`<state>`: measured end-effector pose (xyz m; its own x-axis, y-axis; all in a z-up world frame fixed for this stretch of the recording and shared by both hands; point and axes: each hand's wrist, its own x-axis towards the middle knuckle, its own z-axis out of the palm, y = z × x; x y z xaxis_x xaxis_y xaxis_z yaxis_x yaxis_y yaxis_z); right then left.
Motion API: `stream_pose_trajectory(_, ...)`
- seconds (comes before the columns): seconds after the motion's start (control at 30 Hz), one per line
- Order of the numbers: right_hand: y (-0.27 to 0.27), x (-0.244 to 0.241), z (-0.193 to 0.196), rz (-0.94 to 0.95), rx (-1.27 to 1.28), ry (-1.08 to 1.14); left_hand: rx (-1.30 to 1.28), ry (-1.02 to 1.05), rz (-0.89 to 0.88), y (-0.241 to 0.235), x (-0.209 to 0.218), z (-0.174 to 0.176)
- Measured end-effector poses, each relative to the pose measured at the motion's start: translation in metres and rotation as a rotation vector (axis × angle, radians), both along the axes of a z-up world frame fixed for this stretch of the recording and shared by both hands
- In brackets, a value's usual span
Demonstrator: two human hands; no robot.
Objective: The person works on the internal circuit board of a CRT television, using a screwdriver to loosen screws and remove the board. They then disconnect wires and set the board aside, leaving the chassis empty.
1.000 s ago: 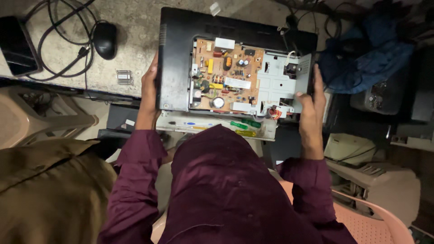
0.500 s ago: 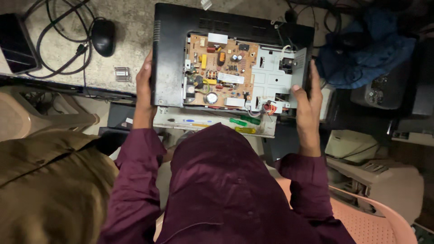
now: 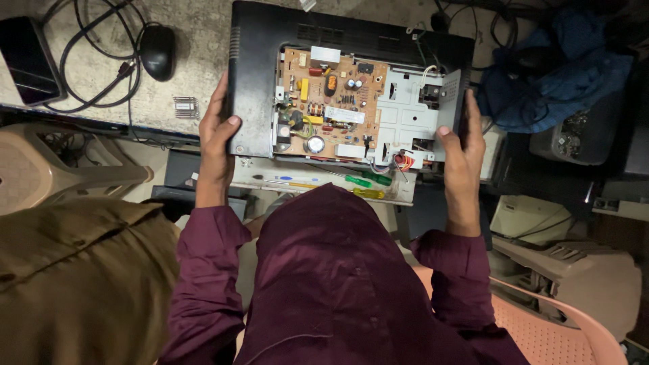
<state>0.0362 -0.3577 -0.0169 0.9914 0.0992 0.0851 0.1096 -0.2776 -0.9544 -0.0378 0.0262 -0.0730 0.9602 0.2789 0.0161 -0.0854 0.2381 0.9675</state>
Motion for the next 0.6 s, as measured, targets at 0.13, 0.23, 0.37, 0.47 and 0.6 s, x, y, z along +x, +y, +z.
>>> stream_pose_trajectory(0.13, -0.002, -0.001, -0.001, -0.006, -0.015, 0.015, -0.035, 0.006, -0.008, 0.000, 0.000, -0.001)
stream_pose_trajectory(0.23, -0.003, 0.000, -0.003, -0.009, -0.053, -0.007, 0.029, 0.032, 0.008, 0.000, 0.001, -0.003)
stream_pose_trajectory(0.37, -0.003, 0.000, -0.003, 0.009, -0.025, -0.016, 0.005, 0.014, 0.003, 0.002, 0.000, -0.004)
stream_pose_trajectory(0.47, 0.000, -0.003, 0.005, -0.038, -0.128, -0.042, 0.001, 0.020, 0.030, 0.001, -0.001, 0.000)
stream_pose_trajectory(0.6, 0.015, -0.018, 0.027, -0.162, -0.503, -0.395, 0.375, 0.028, 0.208, -0.006, -0.011, 0.017)
